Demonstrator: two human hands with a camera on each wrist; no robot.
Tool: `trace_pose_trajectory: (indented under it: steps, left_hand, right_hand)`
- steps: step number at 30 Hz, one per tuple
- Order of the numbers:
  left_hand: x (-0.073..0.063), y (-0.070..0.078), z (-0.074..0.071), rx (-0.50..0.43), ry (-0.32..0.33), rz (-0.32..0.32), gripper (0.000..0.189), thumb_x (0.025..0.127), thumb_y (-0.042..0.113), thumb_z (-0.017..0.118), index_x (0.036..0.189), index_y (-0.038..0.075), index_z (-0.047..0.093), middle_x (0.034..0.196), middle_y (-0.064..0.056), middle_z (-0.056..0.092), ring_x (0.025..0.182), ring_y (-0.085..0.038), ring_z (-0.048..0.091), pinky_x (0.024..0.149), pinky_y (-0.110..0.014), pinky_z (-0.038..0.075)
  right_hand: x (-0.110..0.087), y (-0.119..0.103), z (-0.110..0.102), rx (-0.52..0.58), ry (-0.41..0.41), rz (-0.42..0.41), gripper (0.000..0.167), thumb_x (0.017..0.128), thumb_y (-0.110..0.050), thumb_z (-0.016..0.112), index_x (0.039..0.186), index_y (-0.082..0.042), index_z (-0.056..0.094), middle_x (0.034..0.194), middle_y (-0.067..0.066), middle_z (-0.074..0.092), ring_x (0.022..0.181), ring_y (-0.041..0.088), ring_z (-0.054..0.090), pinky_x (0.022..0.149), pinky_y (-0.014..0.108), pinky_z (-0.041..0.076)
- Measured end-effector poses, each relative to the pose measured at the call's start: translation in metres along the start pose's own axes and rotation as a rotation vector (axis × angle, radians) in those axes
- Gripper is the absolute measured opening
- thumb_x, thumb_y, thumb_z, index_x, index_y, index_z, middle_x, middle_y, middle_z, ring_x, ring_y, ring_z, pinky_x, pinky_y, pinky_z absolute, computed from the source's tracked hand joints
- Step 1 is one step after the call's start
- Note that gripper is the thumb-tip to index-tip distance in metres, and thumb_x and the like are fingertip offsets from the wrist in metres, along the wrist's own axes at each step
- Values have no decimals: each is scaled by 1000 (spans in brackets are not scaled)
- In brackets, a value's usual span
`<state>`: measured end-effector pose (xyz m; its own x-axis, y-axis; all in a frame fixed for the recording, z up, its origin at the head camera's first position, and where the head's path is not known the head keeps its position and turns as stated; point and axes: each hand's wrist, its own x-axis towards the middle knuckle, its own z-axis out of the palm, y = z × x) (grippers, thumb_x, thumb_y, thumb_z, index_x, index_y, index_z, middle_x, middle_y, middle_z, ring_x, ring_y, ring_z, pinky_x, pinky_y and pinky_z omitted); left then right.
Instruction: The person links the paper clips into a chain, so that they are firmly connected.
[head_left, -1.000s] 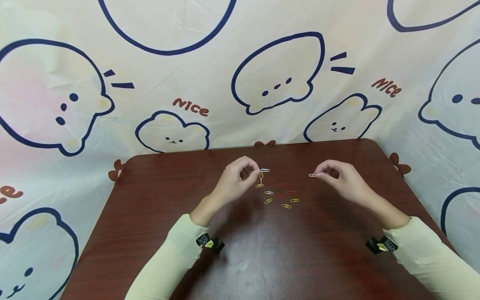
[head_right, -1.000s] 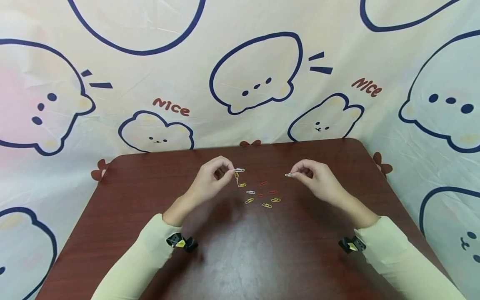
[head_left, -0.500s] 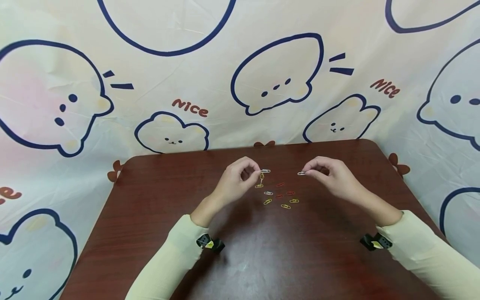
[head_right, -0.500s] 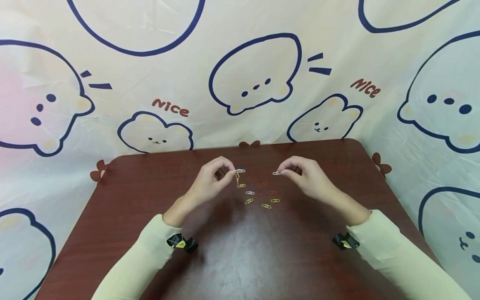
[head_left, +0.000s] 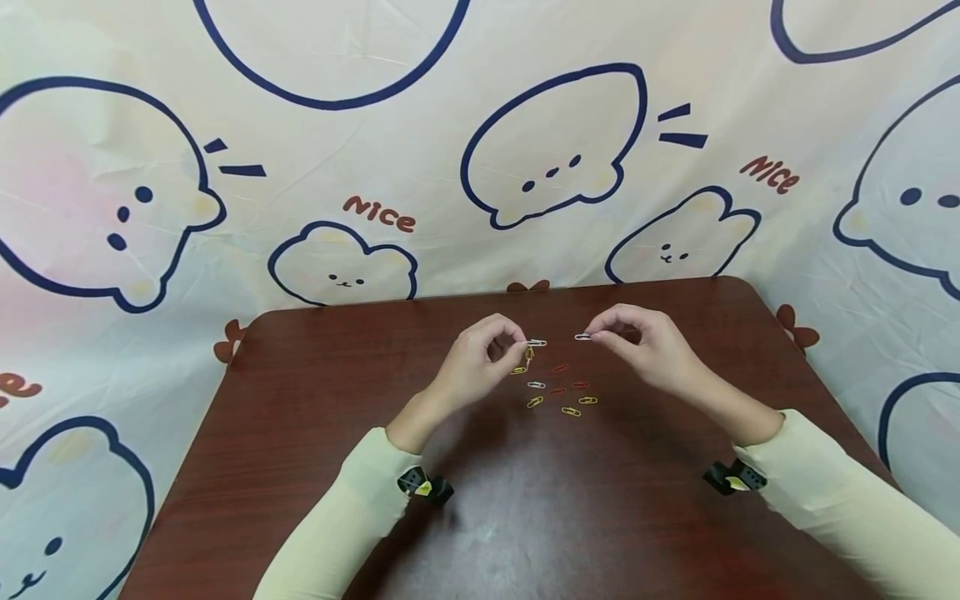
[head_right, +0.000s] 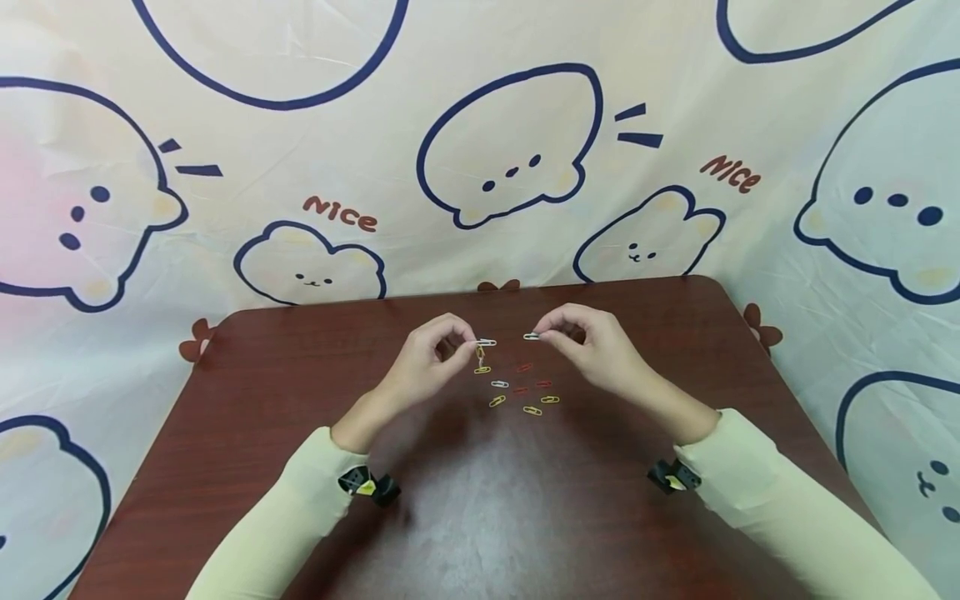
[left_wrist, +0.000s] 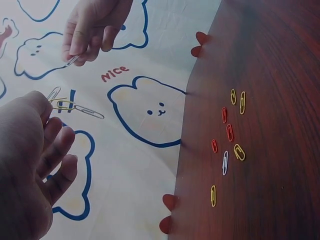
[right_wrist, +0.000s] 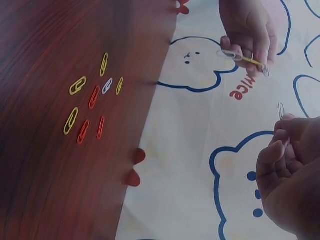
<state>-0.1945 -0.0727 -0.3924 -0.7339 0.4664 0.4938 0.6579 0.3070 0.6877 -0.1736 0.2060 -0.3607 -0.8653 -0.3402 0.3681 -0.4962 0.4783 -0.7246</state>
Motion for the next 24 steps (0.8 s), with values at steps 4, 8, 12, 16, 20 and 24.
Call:
trace_pose_trajectory:
  steps: [4,8,12,16,20,24]
  left_hand:
    - [1,0,1,8,2,-6,5,96,6,69,96,9,65,89,0,59,77,-11,55,68,-25,50]
    - [1,0,1,11,2,-12,5,96,6,69,96,8,65,88,0,60,77,-11,55,68,-25,50]
    - [2,2,3,2,-1,-14,5,96,6,69,96,8,65,89,0,60,77,-11,56,68,-25,49]
    - [3,3,4,-6,-7,-16,5,96,5,69,96,8,65,89,0,60,76,-11,56,68,-25,49]
    - [4,3,5,-10,-7,-20,5,96,5,69,96,8,65,89,0,60,76,-10,56,67,-25,50]
    - [4,4,5,-10,-9,-22,5,95,5,69,96,7,65,89,-1,60,76,-11,56,67,-25,49]
  right_hand:
    - [4,-4,6,34,-17,11,8,95,-7,71,103,-9,73,94,2,71,74,16,58,63,26,49]
    - [10,-10,12,50,-30,23,8,96,-8,71,103,-8,73,93,4,71,74,18,58,63,26,49]
    - [15,-15,18,56,-38,47,8,96,-10,72,103,-8,74,90,3,70,74,19,57,64,27,49]
    - [18,-19,23,71,-55,64,7,96,-12,72,101,-7,74,88,4,70,74,20,58,66,28,50]
    - [21,-21,27,82,-78,69,7,96,-13,72,100,-8,74,86,2,69,75,20,58,67,29,50]
    - [23,-23,30,78,-85,71,5,96,-12,72,99,-8,74,84,4,68,74,21,57,66,30,49]
